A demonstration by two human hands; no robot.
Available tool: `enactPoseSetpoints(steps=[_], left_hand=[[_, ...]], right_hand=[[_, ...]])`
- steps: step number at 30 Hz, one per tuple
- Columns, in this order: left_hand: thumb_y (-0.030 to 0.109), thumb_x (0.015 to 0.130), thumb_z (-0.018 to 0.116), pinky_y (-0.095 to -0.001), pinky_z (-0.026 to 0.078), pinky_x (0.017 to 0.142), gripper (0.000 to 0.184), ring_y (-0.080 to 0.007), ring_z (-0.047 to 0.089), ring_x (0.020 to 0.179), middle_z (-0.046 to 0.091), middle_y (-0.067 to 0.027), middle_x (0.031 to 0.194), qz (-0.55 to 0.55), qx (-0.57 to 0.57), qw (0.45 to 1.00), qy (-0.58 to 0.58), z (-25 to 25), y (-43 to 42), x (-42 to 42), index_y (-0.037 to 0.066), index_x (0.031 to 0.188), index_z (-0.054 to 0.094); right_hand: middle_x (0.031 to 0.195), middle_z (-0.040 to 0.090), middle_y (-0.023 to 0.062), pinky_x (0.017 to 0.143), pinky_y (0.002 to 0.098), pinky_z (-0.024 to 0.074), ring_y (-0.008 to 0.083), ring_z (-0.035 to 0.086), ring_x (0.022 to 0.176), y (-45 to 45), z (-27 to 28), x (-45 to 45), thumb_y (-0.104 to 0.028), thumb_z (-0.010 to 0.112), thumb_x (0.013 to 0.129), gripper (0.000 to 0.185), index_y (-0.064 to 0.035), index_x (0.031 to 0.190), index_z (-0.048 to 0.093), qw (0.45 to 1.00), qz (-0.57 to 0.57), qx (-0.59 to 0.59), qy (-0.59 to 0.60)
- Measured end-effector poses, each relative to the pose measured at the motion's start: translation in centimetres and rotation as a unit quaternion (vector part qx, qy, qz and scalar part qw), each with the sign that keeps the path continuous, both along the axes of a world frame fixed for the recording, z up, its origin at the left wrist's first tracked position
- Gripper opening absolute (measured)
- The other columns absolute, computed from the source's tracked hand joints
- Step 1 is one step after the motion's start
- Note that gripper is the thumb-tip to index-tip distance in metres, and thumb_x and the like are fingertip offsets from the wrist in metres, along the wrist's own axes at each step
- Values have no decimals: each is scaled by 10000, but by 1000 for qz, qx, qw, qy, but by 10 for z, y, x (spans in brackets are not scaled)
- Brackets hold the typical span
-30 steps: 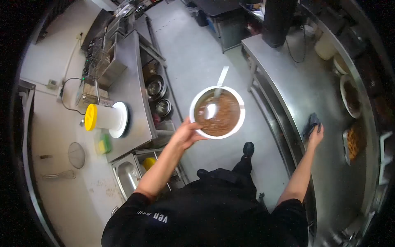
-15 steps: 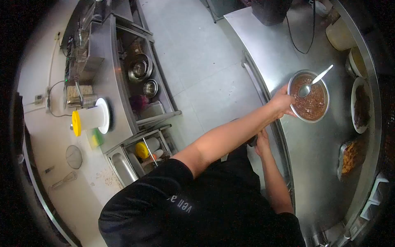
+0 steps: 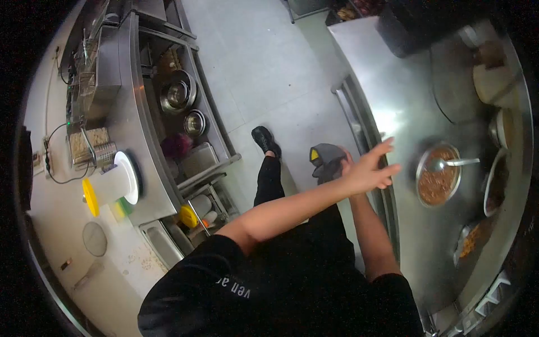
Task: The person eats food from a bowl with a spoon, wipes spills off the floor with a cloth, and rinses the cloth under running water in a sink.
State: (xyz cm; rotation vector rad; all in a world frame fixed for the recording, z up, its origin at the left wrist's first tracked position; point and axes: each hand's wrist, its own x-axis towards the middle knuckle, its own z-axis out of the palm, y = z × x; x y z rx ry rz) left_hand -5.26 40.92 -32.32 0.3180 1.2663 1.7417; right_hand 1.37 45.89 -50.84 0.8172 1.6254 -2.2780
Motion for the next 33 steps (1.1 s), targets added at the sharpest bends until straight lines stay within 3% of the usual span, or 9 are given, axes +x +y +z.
enactPoseSetpoints(steps=[2, 4, 6, 15, 19, 21, 26, 29, 33], left_hand=[[260, 907, 569, -263, 538, 555, 582, -174, 657, 680, 415, -151, 1352, 117, 1, 993, -19, -27, -58, -34, 72, 1379, 285], [205, 910, 559, -277, 520, 504, 520, -193, 643, 600, 462, -146, 1230, 207, -34, 968, -134, -67, -117, -76, 73, 1352, 318], [198, 929, 523, -275, 513, 475, 498, -228, 656, 617, 472, -136, 1185, 251, -114, 950, -145, -100, -171, -116, 86, 1360, 298], [203, 945, 492, -223, 386, 357, 426, -152, 566, 466, 583, -118, 1082, 393, -181, 875, -218, -238, -290, -253, 37, 1292, 308], [193, 965, 449, -220, 371, 346, 389, -123, 517, 431, 584, -123, 1081, 447, -187, 848, -215, -323, -299, -273, 39, 1292, 305], [170, 963, 449, -227, 362, 334, 371, -130, 519, 430, 584, -123, 1066, 474, -189, 834, -211, -359, -302, -292, 36, 1282, 316], [145, 964, 448, -214, 388, 366, 344, -107, 525, 476, 581, -127, 1048, 529, -210, 802, -181, -444, -315, -325, 41, 1274, 343], [129, 965, 437, -204, 412, 399, 325, -100, 531, 505, 578, -128, 1049, 507, -205, 810, -214, -452, -323, -352, 35, 1268, 363], [114, 961, 430, -202, 417, 404, 310, -100, 543, 524, 579, -122, 1047, 474, -173, 824, -258, -462, -335, -361, 26, 1255, 380]], right_hand=[[1310, 450, 125, 973, 311, 390, 218, 473, 1175, 25, -90, -12, -85, 340, 930, 422, -81, 1349, 385, 906, -7, -414, 86], [1280, 474, 123, 963, 317, 406, 222, 489, 1159, 6, -89, -53, -48, 335, 917, 442, -101, 1353, 385, 795, -19, -593, 129], [1249, 481, 114, 919, 323, 462, 230, 506, 1128, -36, -2, -126, -106, 304, 977, 361, -129, 1318, 422, 981, -134, -122, -63], [1143, 557, 95, 822, 295, 440, 181, 530, 963, -77, -185, -315, -30, 448, 901, 372, -107, 1262, 494, 987, -46, 96, -120], [987, 630, 136, 750, 340, 472, 263, 596, 761, -99, -286, -409, -80, 510, 884, 348, -90, 1231, 508, 956, 59, 280, -67], [1115, 592, 192, 860, 358, 456, 322, 586, 1005, -106, -335, -446, -79, 534, 861, 352, -97, 1213, 519, 875, 183, 440, -84], [1098, 575, 218, 834, 429, 465, 403, 556, 983, -115, -479, -490, -87, 539, 844, 366, -81, 1208, 500, 795, 209, 568, 35], [1247, 475, 226, 899, 438, 441, 407, 496, 1093, -118, -562, -496, -132, 558, 853, 406, -83, 1247, 475, 733, 283, 617, 46], [1077, 521, 175, 822, 449, 460, 366, 515, 949, -152, -590, -481, -93, 574, 800, 415, -59, 1211, 528, 606, 364, 707, -24]])
